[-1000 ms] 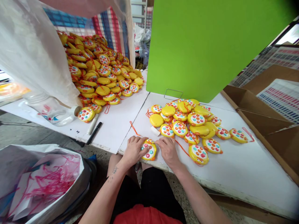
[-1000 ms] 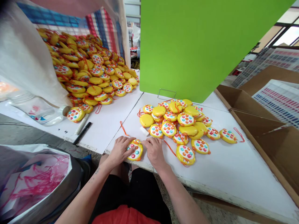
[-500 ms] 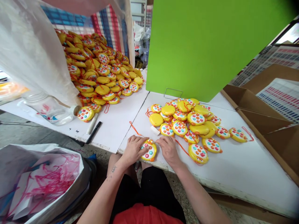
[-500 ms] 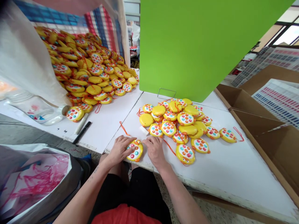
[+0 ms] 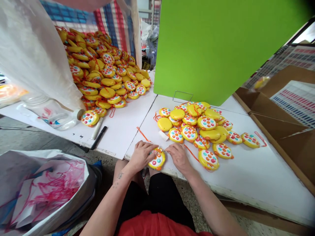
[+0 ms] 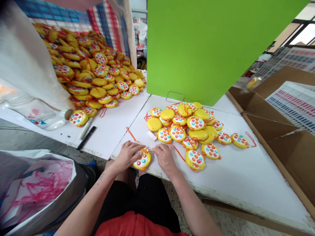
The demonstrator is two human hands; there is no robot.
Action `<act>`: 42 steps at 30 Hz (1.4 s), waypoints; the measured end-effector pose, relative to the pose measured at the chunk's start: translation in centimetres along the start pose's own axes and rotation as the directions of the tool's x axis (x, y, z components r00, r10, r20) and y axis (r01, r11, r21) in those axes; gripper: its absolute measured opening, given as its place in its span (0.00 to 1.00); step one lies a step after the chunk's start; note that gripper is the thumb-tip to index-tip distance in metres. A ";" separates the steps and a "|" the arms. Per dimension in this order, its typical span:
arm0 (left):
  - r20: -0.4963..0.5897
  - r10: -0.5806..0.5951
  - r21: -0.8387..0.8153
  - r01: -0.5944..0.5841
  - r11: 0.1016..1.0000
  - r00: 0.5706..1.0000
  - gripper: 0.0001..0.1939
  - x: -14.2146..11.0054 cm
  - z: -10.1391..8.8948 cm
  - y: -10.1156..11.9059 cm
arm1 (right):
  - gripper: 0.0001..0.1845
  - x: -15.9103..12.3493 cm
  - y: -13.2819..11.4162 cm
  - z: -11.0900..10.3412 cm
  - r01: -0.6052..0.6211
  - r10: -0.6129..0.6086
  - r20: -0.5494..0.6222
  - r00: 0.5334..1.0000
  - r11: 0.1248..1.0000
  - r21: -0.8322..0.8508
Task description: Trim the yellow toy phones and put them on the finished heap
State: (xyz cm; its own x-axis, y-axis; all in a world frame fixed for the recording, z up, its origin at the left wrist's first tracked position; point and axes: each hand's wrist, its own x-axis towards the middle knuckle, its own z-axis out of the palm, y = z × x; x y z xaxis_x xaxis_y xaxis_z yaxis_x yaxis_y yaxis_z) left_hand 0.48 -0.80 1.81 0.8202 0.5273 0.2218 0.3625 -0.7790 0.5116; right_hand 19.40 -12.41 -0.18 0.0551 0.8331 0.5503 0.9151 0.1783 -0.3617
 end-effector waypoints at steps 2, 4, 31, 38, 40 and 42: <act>0.001 0.002 0.000 -0.002 1.000 1.000 0.20 0.0 0.0 0.0 | 0.12 0.0 -0.1 0.0 -0.007 0.007 -0.002 1.000 1.000 0.023; 0.003 0.001 0.002 -0.001 1.000 1.000 0.20 0.0 0.0 0.0 | 0.12 0.0 -0.2 0.0 -0.029 0.029 -0.004 1.000 0.999 0.037; 0.000 -0.001 -0.033 0.001 0.999 1.000 0.19 0.0 0.0 0.0 | 0.13 0.0 -0.4 -0.2 -0.047 0.044 0.039 0.998 0.996 0.081; -0.025 0.003 -0.024 -0.003 1.000 1.000 0.20 0.0 0.4 -0.4 | 0.13 -0.2 -0.4 -0.2 -0.036 0.033 0.043 0.999 0.997 0.075; -0.026 0.003 -0.051 -0.005 0.999 1.000 0.20 0.0 0.4 -0.6 | 0.13 -0.1 -0.3 -0.3 -0.069 0.069 0.003 0.998 0.997 0.045; -0.041 -0.010 -0.109 0.006 0.994 0.999 0.20 -0.1 0.3 -0.8 | 0.15 0.1 -0.2 -0.4 -0.148 0.144 -0.126 0.982 0.989 -0.023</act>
State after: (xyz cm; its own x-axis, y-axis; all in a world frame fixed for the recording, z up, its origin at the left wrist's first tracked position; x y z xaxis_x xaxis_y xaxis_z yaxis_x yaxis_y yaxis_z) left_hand 0.24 -0.33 1.07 0.7976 0.5488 0.2502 0.3167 -0.7341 0.6007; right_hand 19.34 -12.61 0.25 0.2363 0.7777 0.5826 0.9058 0.0407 -0.4218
